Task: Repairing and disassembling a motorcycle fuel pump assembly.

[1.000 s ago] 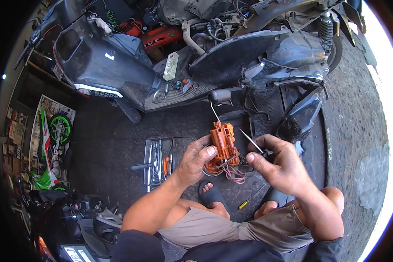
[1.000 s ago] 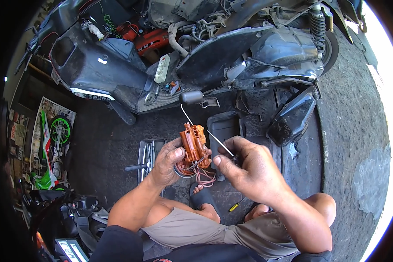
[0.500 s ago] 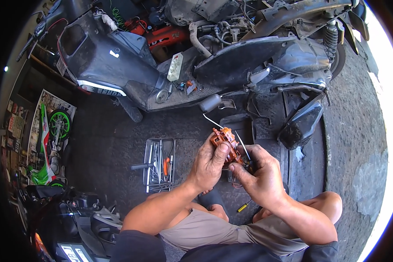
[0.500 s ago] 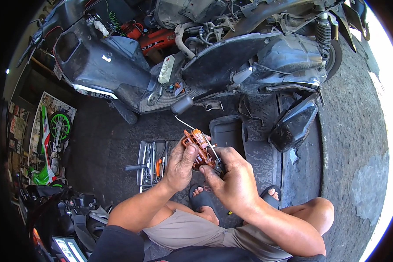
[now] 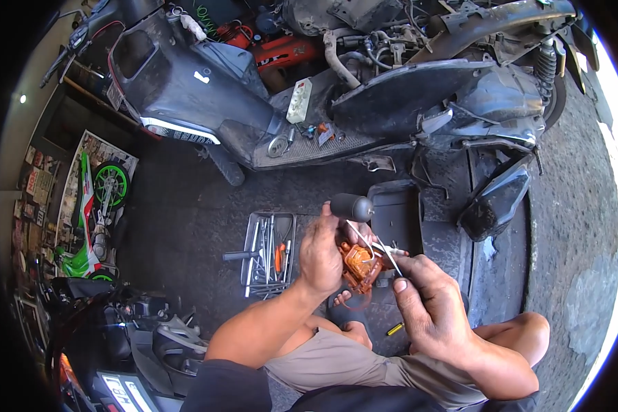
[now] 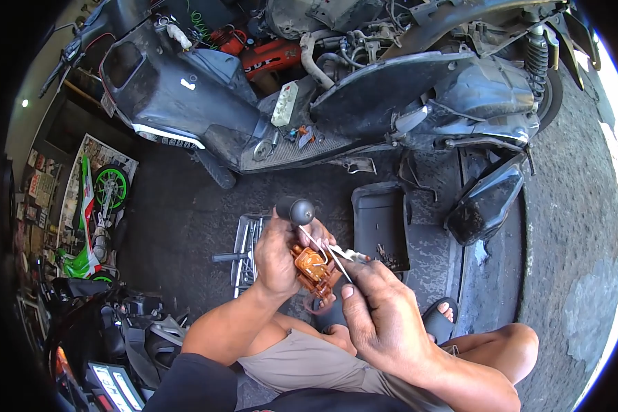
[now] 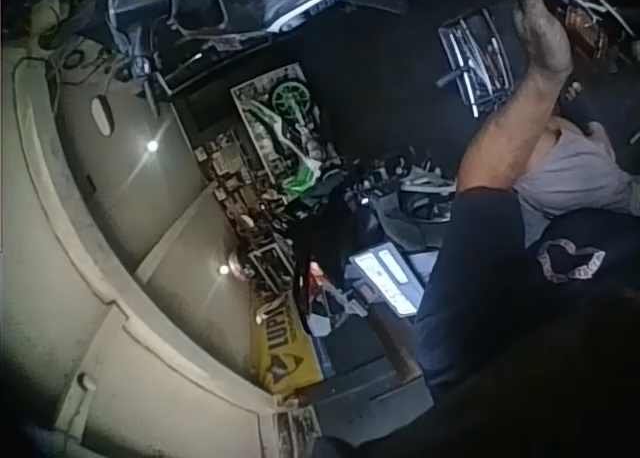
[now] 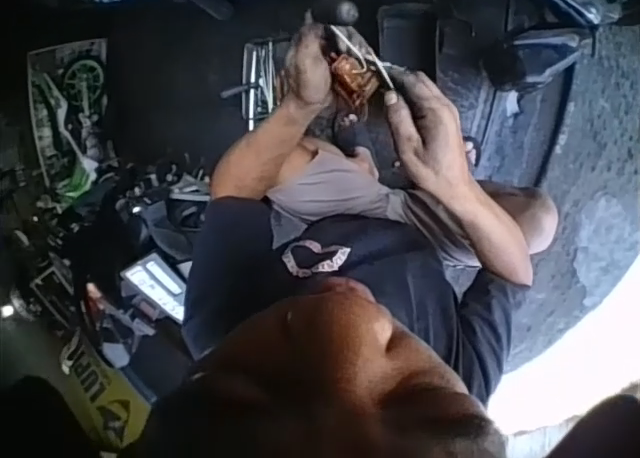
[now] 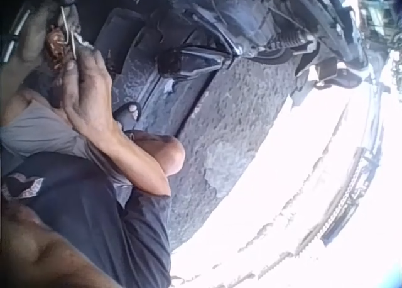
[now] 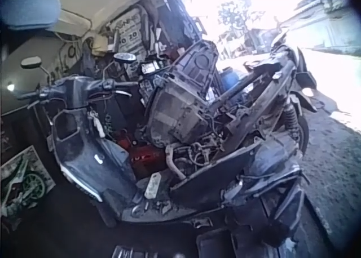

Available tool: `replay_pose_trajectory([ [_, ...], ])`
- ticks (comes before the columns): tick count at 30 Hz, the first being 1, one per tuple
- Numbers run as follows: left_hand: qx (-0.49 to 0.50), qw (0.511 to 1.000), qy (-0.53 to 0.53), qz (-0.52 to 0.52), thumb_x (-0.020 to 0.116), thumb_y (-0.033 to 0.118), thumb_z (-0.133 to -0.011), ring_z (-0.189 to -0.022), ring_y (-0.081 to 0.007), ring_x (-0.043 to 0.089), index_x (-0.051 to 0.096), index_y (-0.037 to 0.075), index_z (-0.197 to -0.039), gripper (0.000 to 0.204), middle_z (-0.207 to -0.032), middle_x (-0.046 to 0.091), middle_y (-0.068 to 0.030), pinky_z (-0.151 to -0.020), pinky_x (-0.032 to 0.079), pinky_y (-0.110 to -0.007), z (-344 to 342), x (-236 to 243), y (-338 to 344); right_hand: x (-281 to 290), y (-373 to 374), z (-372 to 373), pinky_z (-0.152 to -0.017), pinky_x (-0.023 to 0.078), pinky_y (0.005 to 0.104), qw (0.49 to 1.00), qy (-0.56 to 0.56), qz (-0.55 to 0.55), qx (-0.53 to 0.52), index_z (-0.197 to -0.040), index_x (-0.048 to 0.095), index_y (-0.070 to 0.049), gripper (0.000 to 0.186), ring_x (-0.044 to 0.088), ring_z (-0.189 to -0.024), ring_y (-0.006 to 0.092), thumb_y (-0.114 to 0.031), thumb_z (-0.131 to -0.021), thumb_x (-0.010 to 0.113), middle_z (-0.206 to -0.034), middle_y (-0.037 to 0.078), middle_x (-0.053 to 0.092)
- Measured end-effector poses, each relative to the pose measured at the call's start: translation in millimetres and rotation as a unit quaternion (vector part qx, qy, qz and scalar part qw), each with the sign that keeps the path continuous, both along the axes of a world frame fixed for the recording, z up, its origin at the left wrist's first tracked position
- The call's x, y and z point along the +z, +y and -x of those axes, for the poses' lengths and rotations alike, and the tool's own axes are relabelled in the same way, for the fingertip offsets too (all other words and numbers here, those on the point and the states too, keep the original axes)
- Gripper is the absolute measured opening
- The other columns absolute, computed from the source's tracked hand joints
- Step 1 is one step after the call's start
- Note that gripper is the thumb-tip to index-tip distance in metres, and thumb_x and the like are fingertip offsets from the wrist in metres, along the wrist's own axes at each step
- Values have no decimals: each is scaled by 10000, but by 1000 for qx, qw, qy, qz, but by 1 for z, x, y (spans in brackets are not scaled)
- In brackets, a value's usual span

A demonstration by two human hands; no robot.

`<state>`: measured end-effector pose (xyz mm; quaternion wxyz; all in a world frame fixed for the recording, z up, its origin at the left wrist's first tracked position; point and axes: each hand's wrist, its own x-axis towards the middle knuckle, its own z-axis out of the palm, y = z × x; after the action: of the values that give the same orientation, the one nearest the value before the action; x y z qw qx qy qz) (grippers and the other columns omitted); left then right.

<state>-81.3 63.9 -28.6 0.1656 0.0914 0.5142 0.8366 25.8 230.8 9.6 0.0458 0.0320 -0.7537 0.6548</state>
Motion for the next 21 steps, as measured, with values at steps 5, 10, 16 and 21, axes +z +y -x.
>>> replay_pose_trajectory([
  [5,50,988,-139,51,365,615,-1017,-635,-184,509,432,113,-667,616,-636,464,-55,-698,524,-378,0,5,14,-47,-25,8,-747,513,351,987,-22,113,-111,-1082,588,41,220,620,-821,204,-80,-915,665,-943,140,628],
  [10,20,980,-187,-62,347,652,-1003,-622,-174,528,465,119,-683,633,-645,478,-45,-714,552,-398,12,6,-5,-49,-11,5,-828,500,272,970,-77,176,-152,-1239,480,34,480,590,-954,140,-203,-910,736,-1071,115,606],
  [16,30,977,-202,-59,361,710,-969,-640,-199,540,476,133,-674,658,-608,476,-39,-762,551,-411,7,12,2,-42,-8,14,-509,447,212,932,-231,276,-33,-1178,564,39,462,545,-585,60,-301,-918,739,-841,58,624],
  [21,-1,989,-128,-78,395,690,-965,-1053,-270,655,546,54,-1201,695,-1143,627,-177,-917,569,-449,-5,1,7,-46,-12,16,-463,407,213,921,-190,317,-120,-1116,599,19,361,513,-545,50,-266,-933,724,-791,30,616],
])
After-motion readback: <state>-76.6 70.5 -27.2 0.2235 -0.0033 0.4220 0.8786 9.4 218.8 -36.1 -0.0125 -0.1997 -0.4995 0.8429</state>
